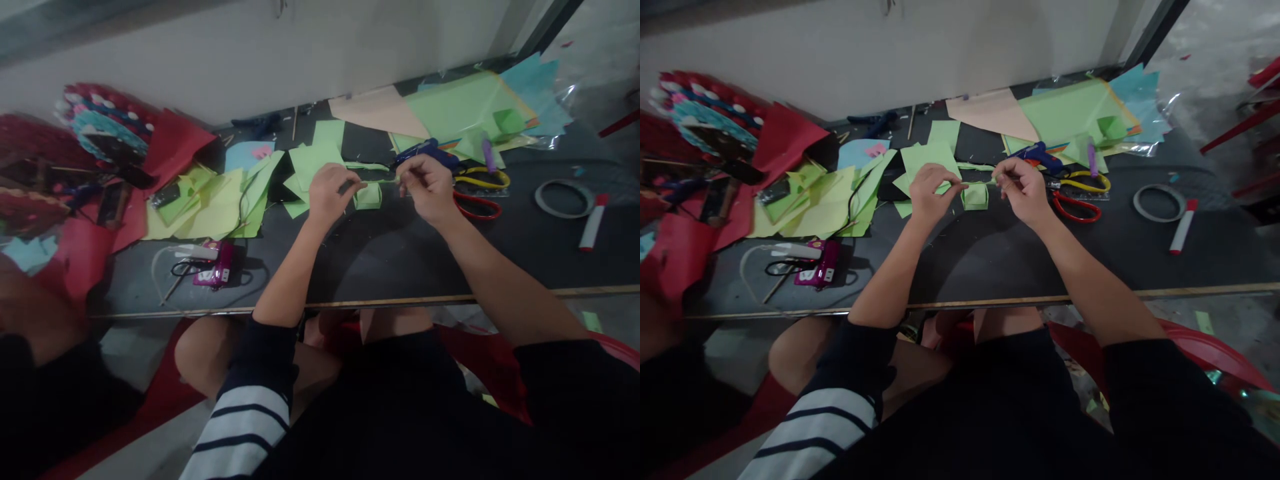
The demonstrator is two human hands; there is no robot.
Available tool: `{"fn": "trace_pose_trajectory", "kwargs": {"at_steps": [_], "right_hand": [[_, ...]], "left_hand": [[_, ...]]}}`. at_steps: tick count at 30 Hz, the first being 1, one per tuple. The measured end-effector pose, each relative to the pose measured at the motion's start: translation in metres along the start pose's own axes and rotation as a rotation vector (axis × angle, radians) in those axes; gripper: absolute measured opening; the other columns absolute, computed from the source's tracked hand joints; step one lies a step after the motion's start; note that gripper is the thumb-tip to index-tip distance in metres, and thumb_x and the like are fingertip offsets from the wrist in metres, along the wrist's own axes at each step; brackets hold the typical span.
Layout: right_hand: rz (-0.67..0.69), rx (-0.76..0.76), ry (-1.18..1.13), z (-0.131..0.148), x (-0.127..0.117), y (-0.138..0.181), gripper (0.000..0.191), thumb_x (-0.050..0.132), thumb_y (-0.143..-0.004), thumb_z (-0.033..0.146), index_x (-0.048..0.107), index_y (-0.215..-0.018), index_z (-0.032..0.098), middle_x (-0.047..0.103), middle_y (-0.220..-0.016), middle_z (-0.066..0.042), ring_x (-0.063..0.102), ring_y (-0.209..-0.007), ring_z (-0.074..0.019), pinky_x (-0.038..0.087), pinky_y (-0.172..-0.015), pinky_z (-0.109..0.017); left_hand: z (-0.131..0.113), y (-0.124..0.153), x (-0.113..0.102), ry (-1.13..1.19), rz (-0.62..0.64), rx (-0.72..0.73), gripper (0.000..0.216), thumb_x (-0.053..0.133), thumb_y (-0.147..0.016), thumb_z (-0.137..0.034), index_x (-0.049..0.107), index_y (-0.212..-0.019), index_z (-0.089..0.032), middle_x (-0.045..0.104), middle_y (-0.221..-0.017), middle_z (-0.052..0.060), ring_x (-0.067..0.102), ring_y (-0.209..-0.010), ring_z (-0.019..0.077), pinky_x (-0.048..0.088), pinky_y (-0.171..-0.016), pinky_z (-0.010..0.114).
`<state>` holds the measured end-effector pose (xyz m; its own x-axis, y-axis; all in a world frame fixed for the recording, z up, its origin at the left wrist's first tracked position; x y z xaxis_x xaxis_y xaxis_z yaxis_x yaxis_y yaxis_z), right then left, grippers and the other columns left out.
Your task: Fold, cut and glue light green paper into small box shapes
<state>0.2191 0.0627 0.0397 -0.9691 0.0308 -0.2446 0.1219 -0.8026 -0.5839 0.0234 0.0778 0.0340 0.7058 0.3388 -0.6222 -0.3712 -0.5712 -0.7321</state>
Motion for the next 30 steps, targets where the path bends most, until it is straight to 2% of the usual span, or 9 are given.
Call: {"fn": "trace_pose_trajectory", "kwargs": {"at_steps": [5, 8, 13, 17, 20, 23, 27, 30], "right_hand": [[0.170, -0.185, 0.152, 0.020, 0.004, 0.001, 0.034, 0.065, -0.101, 0.055, 0.076, -0.083, 0.029, 0.074, -0.099, -0.007, 0.069, -0.091, -0.0231, 0.059, -0.086, -0.042], [0.340, -0.223, 0.218, 0.024, 0.013, 0.008, 0.029, 0.064, -0.101, 0.042, 0.079, -0.082, 0.029, 0.076, -0.101, -0.007, 0.071, -0.093, -0.0235, 0.058, -0.088, -0.041], [0.663, -0.102, 0.248, 0.006, 0.026, 0.021, 0.026, 0.057, -0.101, 0.032, 0.080, -0.092, 0.026, 0.080, -0.096, -0.006, 0.073, -0.086, -0.0220, 0.055, -0.083, -0.036], [0.851, -0.032, 0.397, -0.011, 0.034, 0.029, 0.030, 0.053, -0.101, 0.029, 0.082, -0.093, 0.027, 0.079, -0.102, -0.007, 0.073, -0.090, -0.0224, 0.052, -0.080, -0.034], [0.880, -0.034, 0.487, -0.014, 0.035, 0.032, 0.034, 0.051, -0.103, 0.030, 0.083, -0.094, 0.029, 0.078, -0.108, -0.007, 0.071, -0.091, -0.0217, 0.050, -0.075, -0.033], [0.854, -0.054, 0.513, -0.009, 0.036, 0.032, 0.031, 0.054, -0.102, 0.032, 0.084, -0.094, 0.029, 0.078, -0.109, -0.007, 0.071, -0.091, -0.0217, 0.050, -0.073, -0.032], [0.831, -0.055, 0.528, -0.005, 0.041, 0.032, 0.027, 0.057, -0.101, 0.030, 0.083, -0.094, 0.026, 0.079, -0.105, -0.008, 0.072, -0.089, -0.0225, 0.049, -0.072, -0.032], [0.807, -0.050, 0.543, -0.004, 0.046, 0.031, 0.024, 0.059, -0.099, 0.026, 0.083, -0.099, 0.025, 0.081, -0.102, -0.007, 0.074, -0.092, -0.0231, 0.050, -0.074, -0.032]], "left_hand": [[0.012, 0.007, 0.000, -0.120, 0.010, 0.031, 0.034, 0.043, -0.113, -0.034, 0.069, -0.094, -0.024, 0.079, -0.097, 0.007, 0.074, -0.116, 0.0241, 0.056, -0.103, 0.047], [0.009, 0.015, -0.001, -0.124, 0.071, 0.090, 0.028, 0.046, -0.111, -0.024, 0.068, -0.095, -0.024, 0.081, -0.102, 0.006, 0.072, -0.121, 0.0237, 0.057, -0.099, 0.046], [-0.025, 0.029, -0.006, -0.119, 0.309, 0.328, 0.022, 0.052, -0.108, -0.018, 0.072, -0.101, -0.023, 0.081, -0.108, 0.007, 0.071, -0.120, 0.0215, 0.055, -0.096, 0.038], [-0.056, 0.040, 0.001, -0.186, 0.547, 0.505, 0.030, 0.050, -0.102, -0.007, 0.077, -0.097, -0.018, 0.080, -0.099, 0.011, 0.070, -0.113, 0.0231, 0.054, -0.092, 0.037], [-0.063, 0.041, 0.008, -0.211, 0.619, 0.477, 0.023, 0.056, -0.095, -0.013, 0.079, -0.092, -0.017, 0.079, -0.093, 0.012, 0.070, -0.107, 0.0280, 0.053, -0.091, 0.041], [-0.060, 0.039, 0.011, -0.209, 0.575, 0.389, 0.024, 0.056, -0.099, -0.020, 0.078, -0.090, -0.018, 0.077, -0.086, 0.011, 0.071, -0.102, 0.0290, 0.053, -0.088, 0.042], [-0.059, 0.038, 0.012, -0.103, 0.460, 0.317, 0.023, 0.055, -0.107, -0.022, 0.078, -0.105, -0.019, 0.082, -0.106, 0.010, 0.073, -0.113, 0.0240, 0.056, -0.096, 0.037], [-0.054, 0.041, 0.019, -0.009, 0.506, 0.270, 0.027, 0.052, -0.108, -0.018, 0.078, -0.108, -0.020, 0.083, -0.110, 0.007, 0.076, -0.111, 0.0195, 0.058, -0.095, 0.031]]}}
Point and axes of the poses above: each hand's wrist, its own y-axis away from the middle knuckle, its own x-axis out of the palm, z = x × y, the point moved 8 cm from there along -y, towards the middle knuckle
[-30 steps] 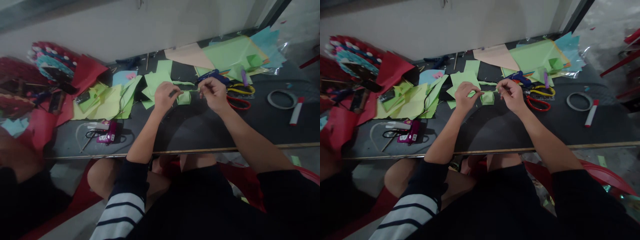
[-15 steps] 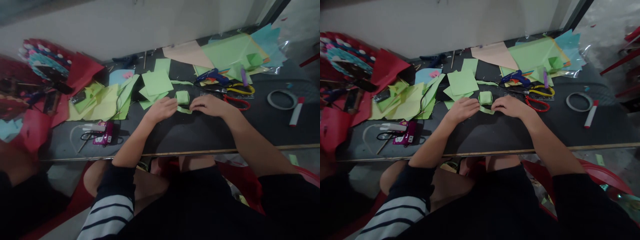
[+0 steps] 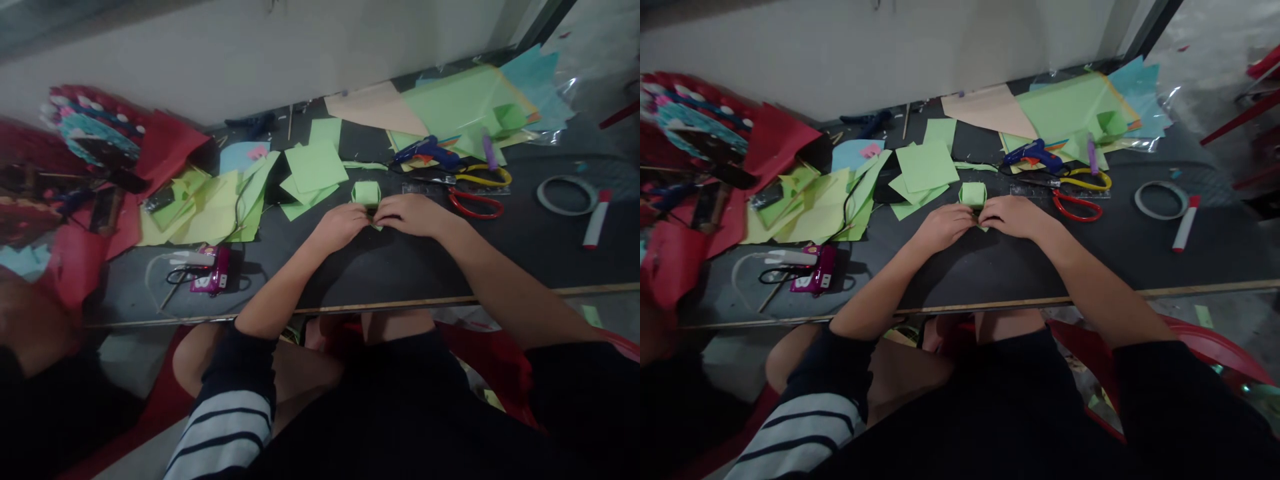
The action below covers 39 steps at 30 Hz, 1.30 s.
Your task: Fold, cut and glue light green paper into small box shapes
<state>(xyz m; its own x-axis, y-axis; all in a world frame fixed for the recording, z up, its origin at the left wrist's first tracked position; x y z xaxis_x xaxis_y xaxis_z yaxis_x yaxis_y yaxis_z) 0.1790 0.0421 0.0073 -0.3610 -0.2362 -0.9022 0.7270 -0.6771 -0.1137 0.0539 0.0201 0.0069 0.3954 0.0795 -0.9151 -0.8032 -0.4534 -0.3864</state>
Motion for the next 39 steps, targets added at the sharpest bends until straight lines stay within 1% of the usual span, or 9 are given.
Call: {"fn": "trace_pose_trajectory", "kwargs": {"at_steps": [5, 9, 12, 17, 23, 26, 30, 35, 39], "right_hand": [[-0.118, 0.013, 0.044, 0.002, -0.002, 0.000, 0.017, 0.065, -0.097, 0.026, 0.082, -0.095, 0.025, 0.082, -0.101, -0.006, 0.075, -0.094, -0.0232, 0.050, -0.073, -0.031], [-0.096, -0.056, 0.068, 0.002, 0.001, 0.007, 0.028, 0.058, -0.103, 0.035, 0.085, -0.098, 0.027, 0.083, -0.102, -0.006, 0.075, -0.093, -0.0227, 0.051, -0.072, -0.032], [-0.080, -0.123, 0.061, 0.002, 0.000, 0.011, 0.029, 0.061, -0.103, 0.044, 0.086, -0.105, 0.028, 0.082, -0.112, -0.007, 0.075, -0.097, -0.0242, 0.055, -0.079, -0.035], [-0.091, -0.147, 0.101, 0.002, 0.000, 0.009, 0.035, 0.051, -0.108, 0.037, 0.085, -0.105, 0.029, 0.082, -0.107, -0.007, 0.074, -0.098, -0.0236, 0.055, -0.078, -0.035], [-0.075, -0.237, 0.145, 0.009, 0.001, 0.005, 0.037, 0.058, -0.106, 0.052, 0.083, -0.106, 0.026, 0.082, -0.108, -0.008, 0.075, -0.100, -0.0245, 0.055, -0.077, -0.034], [-0.085, -0.287, 0.227, 0.015, 0.002, 0.004, 0.044, 0.046, -0.111, 0.049, 0.083, -0.103, 0.025, 0.083, -0.102, -0.008, 0.075, -0.094, -0.0233, 0.052, -0.070, -0.034], [-0.113, -0.279, 0.360, 0.018, 0.003, 0.002, 0.055, 0.032, -0.115, 0.042, 0.081, -0.098, 0.024, 0.083, -0.095, -0.007, 0.073, -0.083, -0.0207, 0.047, -0.061, -0.034], [-0.172, -0.235, 0.299, 0.007, -0.003, 0.003, 0.047, 0.035, -0.114, 0.034, 0.081, -0.113, 0.028, 0.084, -0.099, -0.007, 0.073, -0.082, -0.0203, 0.050, -0.063, -0.034], [-0.170, -0.220, 0.248, 0.002, 0.000, 0.003, 0.045, 0.037, -0.113, 0.037, 0.082, -0.110, 0.028, 0.084, -0.096, -0.006, 0.076, -0.084, -0.0212, 0.053, -0.065, -0.033]], "left_hand": [[0.012, 0.000, 0.008, 0.113, 0.081, -0.068, 0.024, 0.057, -0.104, -0.017, 0.081, -0.106, -0.021, 0.084, -0.104, 0.006, 0.079, -0.102, 0.0195, 0.061, -0.089, 0.031], [0.015, 0.000, 0.005, 0.181, 0.072, -0.098, 0.023, 0.059, -0.103, -0.018, 0.082, -0.105, -0.023, 0.083, -0.106, 0.007, 0.078, -0.104, 0.0205, 0.062, -0.090, 0.033], [0.017, 0.000, 0.005, 0.230, 0.067, -0.094, 0.023, 0.059, -0.102, -0.019, 0.082, -0.105, -0.023, 0.083, -0.108, 0.008, 0.077, -0.106, 0.0215, 0.063, -0.092, 0.036], [0.026, 0.001, 0.005, 0.322, 0.033, -0.114, 0.020, 0.063, -0.101, -0.020, 0.083, -0.102, -0.025, 0.084, -0.107, 0.005, 0.078, -0.105, 0.0197, 0.063, -0.096, 0.036], [0.026, 0.000, 0.004, 0.329, 0.018, -0.101, 0.019, 0.065, -0.099, -0.018, 0.083, -0.101, -0.024, 0.084, -0.105, 0.006, 0.079, -0.104, 0.0200, 0.063, -0.096, 0.036], [0.028, 0.000, 0.004, 0.314, 0.006, -0.122, 0.017, 0.067, -0.097, -0.017, 0.083, -0.100, -0.023, 0.084, -0.105, 0.006, 0.079, -0.104, 0.0206, 0.063, -0.096, 0.038], [0.031, 0.001, 0.005, 0.324, 0.006, -0.137, 0.015, 0.068, -0.097, -0.020, 0.081, -0.103, -0.023, 0.084, -0.107, 0.006, 0.079, -0.106, 0.0213, 0.062, -0.099, 0.040], [0.027, -0.001, 0.008, 0.325, 0.001, -0.129, 0.012, 0.073, -0.098, -0.032, 0.079, -0.099, -0.022, 0.083, -0.107, 0.008, 0.077, -0.106, 0.0230, 0.060, -0.096, 0.040], [0.025, -0.006, 0.014, 0.253, -0.026, -0.184, 0.020, 0.076, -0.096, -0.038, 0.074, -0.090, -0.019, 0.080, -0.097, 0.008, 0.075, -0.096, 0.0235, 0.058, -0.088, 0.037]]}}
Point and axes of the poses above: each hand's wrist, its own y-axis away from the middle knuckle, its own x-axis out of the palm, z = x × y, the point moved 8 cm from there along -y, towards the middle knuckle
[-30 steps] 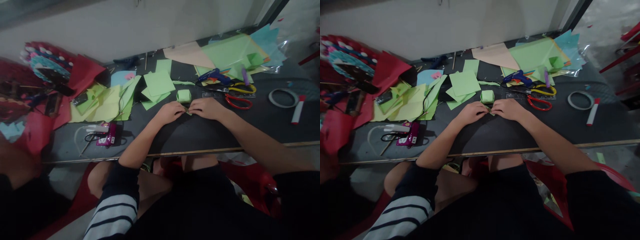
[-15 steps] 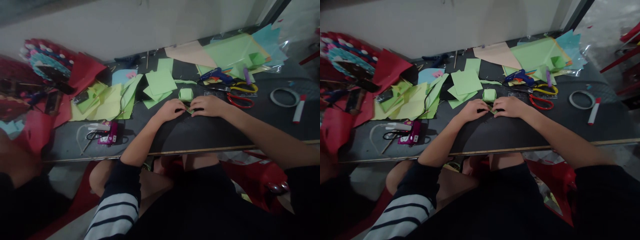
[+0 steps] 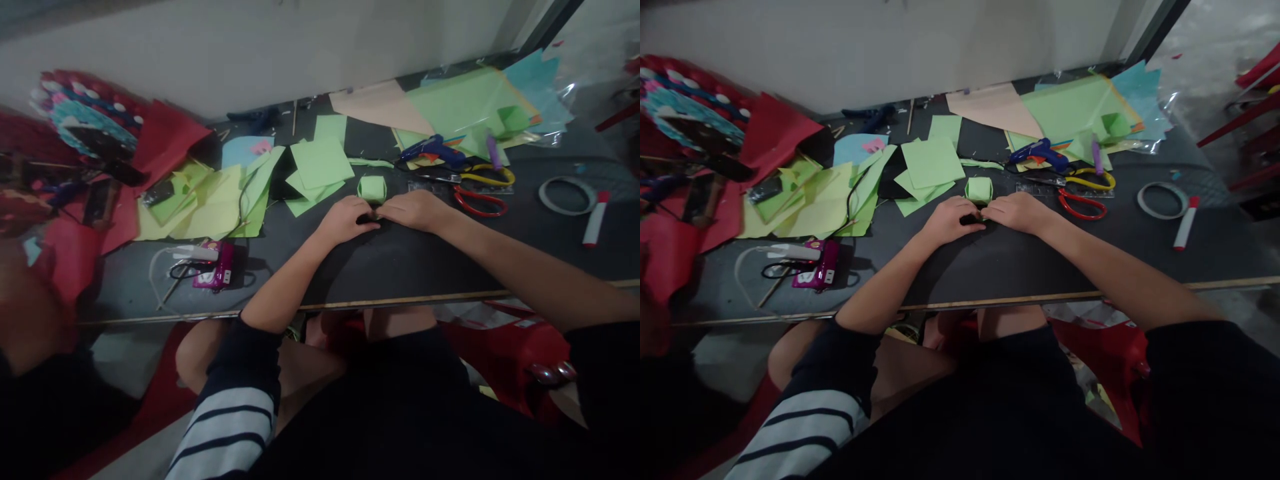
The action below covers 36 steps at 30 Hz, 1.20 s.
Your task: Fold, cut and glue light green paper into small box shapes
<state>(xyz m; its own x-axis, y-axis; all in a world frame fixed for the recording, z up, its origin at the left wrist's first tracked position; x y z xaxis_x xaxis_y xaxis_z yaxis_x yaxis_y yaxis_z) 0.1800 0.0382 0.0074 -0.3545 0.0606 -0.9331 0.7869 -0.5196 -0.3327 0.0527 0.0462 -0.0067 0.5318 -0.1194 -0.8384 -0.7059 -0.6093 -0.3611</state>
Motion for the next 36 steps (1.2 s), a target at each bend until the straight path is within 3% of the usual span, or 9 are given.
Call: {"fn": "trace_pose_trajectory", "kwargs": {"at_steps": [5, 8, 10, 14, 19, 23, 29, 32, 36], "right_hand": [[-0.111, 0.190, -0.101, -0.002, -0.004, 0.002, 0.028, 0.059, -0.104, 0.040, 0.083, -0.111, 0.028, 0.085, -0.108, -0.007, 0.081, -0.096, -0.0260, 0.058, -0.077, -0.036], [-0.107, 0.293, -0.158, -0.001, -0.002, 0.006, 0.027, 0.066, -0.098, 0.036, 0.079, -0.120, 0.028, 0.086, -0.102, -0.006, 0.082, -0.092, -0.0269, 0.058, -0.074, -0.035], [-0.177, 0.373, -0.265, -0.005, -0.007, 0.008, 0.028, 0.069, -0.096, 0.034, 0.076, -0.122, 0.027, 0.085, -0.095, -0.004, 0.082, -0.084, -0.0248, 0.058, -0.069, -0.032], [-0.376, 0.509, -0.419, -0.015, -0.024, 0.008, 0.030, 0.080, -0.088, 0.040, 0.074, -0.113, 0.024, 0.082, -0.082, -0.002, 0.076, -0.064, -0.0210, 0.059, -0.062, -0.032], [-0.453, 0.579, -0.473, -0.015, -0.035, -0.003, 0.015, 0.082, -0.085, 0.034, 0.079, -0.091, 0.020, 0.082, -0.081, -0.005, 0.080, -0.075, -0.0236, 0.065, -0.072, -0.034], [-0.513, 0.533, -0.361, -0.004, -0.036, -0.007, 0.009, 0.076, -0.089, 0.028, 0.083, -0.089, 0.024, 0.084, -0.086, -0.004, 0.080, -0.077, -0.0226, 0.065, -0.072, -0.033], [-0.614, 0.269, -0.040, 0.028, -0.036, -0.006, 0.019, 0.067, -0.101, 0.028, 0.085, -0.097, 0.031, 0.085, -0.100, -0.004, 0.080, -0.093, -0.0227, 0.064, -0.089, -0.038], [-0.581, 0.249, 0.047, 0.032, -0.033, -0.008, 0.019, 0.066, -0.103, 0.029, 0.084, -0.103, 0.032, 0.083, -0.103, -0.004, 0.077, -0.093, -0.0220, 0.061, -0.090, -0.039], [-0.576, 0.257, 0.089, 0.033, -0.035, -0.009, 0.021, 0.064, -0.104, 0.034, 0.084, -0.107, 0.031, 0.081, -0.107, -0.006, 0.073, -0.095, -0.0242, 0.059, -0.093, -0.044]], "left_hand": [[0.001, -0.001, 0.005, -0.079, -0.060, -0.092, 0.013, 0.068, -0.098, -0.026, 0.071, -0.087, -0.019, 0.078, -0.089, 0.007, 0.072, -0.088, 0.0225, 0.054, -0.078, 0.034], [0.002, 0.000, 0.001, -0.063, -0.103, -0.141, 0.011, 0.066, -0.097, -0.023, 0.070, -0.087, -0.020, 0.077, -0.088, 0.007, 0.071, -0.088, 0.0228, 0.052, -0.072, 0.032], [0.000, 0.001, -0.004, -0.022, -0.143, -0.124, 0.008, 0.066, -0.095, -0.024, 0.068, -0.088, -0.021, 0.076, -0.087, 0.006, 0.070, -0.091, 0.0221, 0.052, -0.074, 0.032], [0.002, 0.001, -0.015, 0.069, -0.230, -0.156, 0.019, 0.067, -0.099, -0.032, 0.068, -0.083, -0.021, 0.072, -0.079, 0.004, 0.068, -0.085, 0.0190, 0.051, -0.075, 0.030], [0.011, 0.006, -0.018, 0.399, -0.291, -0.357, 0.044, 0.060, -0.104, -0.052, 0.077, -0.080, -0.019, 0.072, -0.069, 0.001, 0.058, -0.061, 0.0120, 0.042, -0.059, 0.026], [0.009, 0.009, -0.019, 0.538, -0.361, -0.401, 0.049, 0.061, -0.101, -0.059, 0.080, -0.079, -0.019, 0.071, -0.066, 0.000, 0.053, -0.055, 0.0102, 0.039, -0.056, 0.025], [0.022, 0.011, -0.008, 0.668, -0.454, -0.440, 0.039, 0.067, -0.100, -0.047, 0.075, -0.074, -0.018, 0.067, -0.066, -0.002, 0.057, -0.062, 0.0097, 0.044, -0.062, 0.022], [0.032, 0.011, 0.004, 0.838, -0.472, -0.467, 0.029, 0.071, -0.097, -0.043, 0.078, -0.081, -0.020, 0.069, -0.070, -0.003, 0.062, -0.068, 0.0099, 0.049, -0.069, 0.021], [0.036, 0.010, 0.010, 0.995, -0.489, -0.443, 0.031, 0.076, -0.093, -0.054, 0.081, -0.094, -0.023, 0.077, -0.084, 0.000, 0.071, -0.087, 0.0134, 0.056, -0.085, 0.025]]}}
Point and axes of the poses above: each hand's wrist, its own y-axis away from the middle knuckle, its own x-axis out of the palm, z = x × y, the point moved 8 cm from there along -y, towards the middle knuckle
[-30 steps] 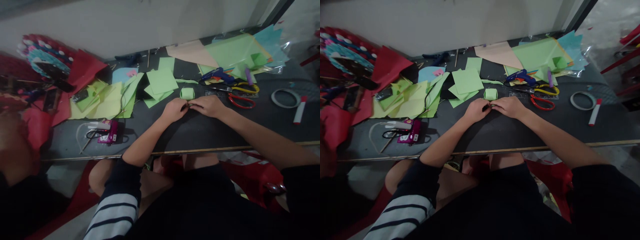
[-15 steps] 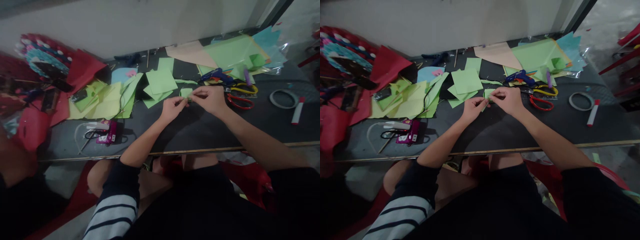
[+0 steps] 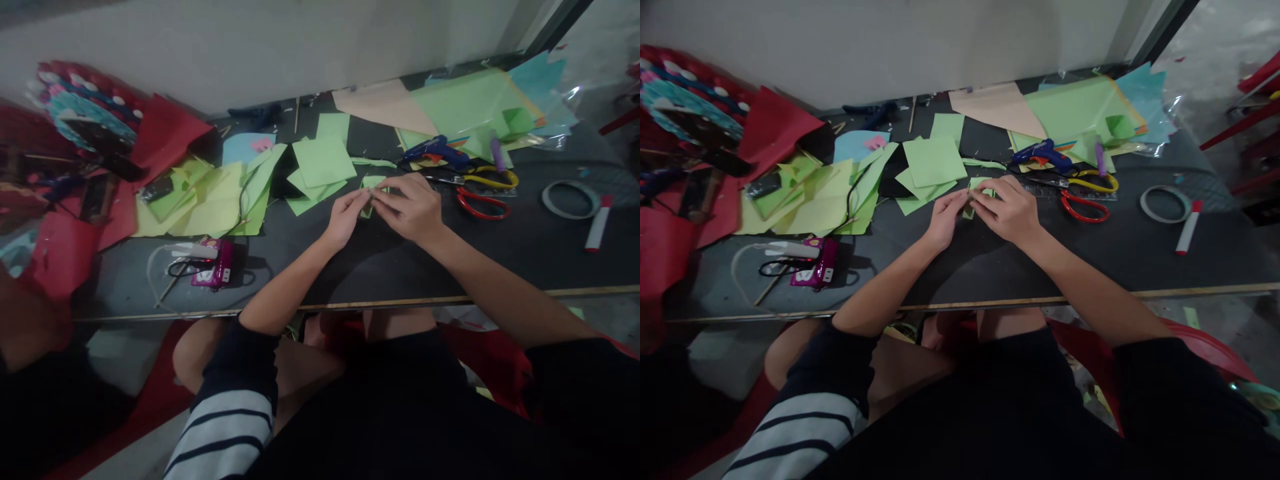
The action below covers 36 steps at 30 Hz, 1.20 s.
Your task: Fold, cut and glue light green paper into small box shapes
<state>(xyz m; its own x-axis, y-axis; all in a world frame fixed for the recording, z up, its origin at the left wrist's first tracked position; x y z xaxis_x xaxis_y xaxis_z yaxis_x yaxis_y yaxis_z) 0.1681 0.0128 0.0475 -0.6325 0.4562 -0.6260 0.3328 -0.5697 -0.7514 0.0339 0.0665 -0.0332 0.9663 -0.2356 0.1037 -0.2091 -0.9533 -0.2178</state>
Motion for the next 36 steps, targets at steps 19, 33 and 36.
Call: {"fn": "trace_pose_trajectory", "kwargs": {"at_steps": [19, 33, 36], "right_hand": [[-0.054, 0.286, -0.379, -0.029, -0.002, -0.003, 0.032, 0.077, -0.093, 0.053, 0.082, -0.076, 0.027, 0.077, -0.079, -0.005, 0.070, -0.074, -0.0211, 0.058, -0.073, -0.039], [0.009, 0.228, -0.444, -0.032, 0.006, -0.001, 0.015, 0.080, -0.091, 0.042, 0.082, -0.089, 0.027, 0.082, -0.089, -0.005, 0.073, -0.082, -0.0218, 0.059, -0.077, -0.038], [0.045, 0.246, -0.416, -0.034, 0.008, -0.001, 0.023, 0.076, -0.094, 0.049, 0.082, -0.084, 0.028, 0.081, -0.085, -0.004, 0.073, -0.083, -0.0228, 0.059, -0.082, -0.041]], "left_hand": [[-0.039, 0.010, 0.006, -0.555, 0.003, 0.178, 0.003, 0.067, -0.100, -0.019, 0.067, -0.098, -0.021, 0.081, -0.101, 0.001, 0.080, -0.095, 0.0161, 0.058, -0.075, 0.022], [-0.048, 0.012, 0.000, -0.762, 0.017, 0.396, 0.014, 0.068, -0.100, -0.032, 0.079, -0.096, -0.024, 0.083, -0.090, 0.003, 0.076, -0.082, 0.0184, 0.058, -0.085, 0.033], [-0.053, 0.013, -0.001, -0.708, 0.020, 0.392, 0.010, 0.072, -0.096, -0.032, 0.079, -0.095, -0.025, 0.083, -0.089, 0.003, 0.076, -0.084, 0.0183, 0.058, -0.088, 0.034]]}}
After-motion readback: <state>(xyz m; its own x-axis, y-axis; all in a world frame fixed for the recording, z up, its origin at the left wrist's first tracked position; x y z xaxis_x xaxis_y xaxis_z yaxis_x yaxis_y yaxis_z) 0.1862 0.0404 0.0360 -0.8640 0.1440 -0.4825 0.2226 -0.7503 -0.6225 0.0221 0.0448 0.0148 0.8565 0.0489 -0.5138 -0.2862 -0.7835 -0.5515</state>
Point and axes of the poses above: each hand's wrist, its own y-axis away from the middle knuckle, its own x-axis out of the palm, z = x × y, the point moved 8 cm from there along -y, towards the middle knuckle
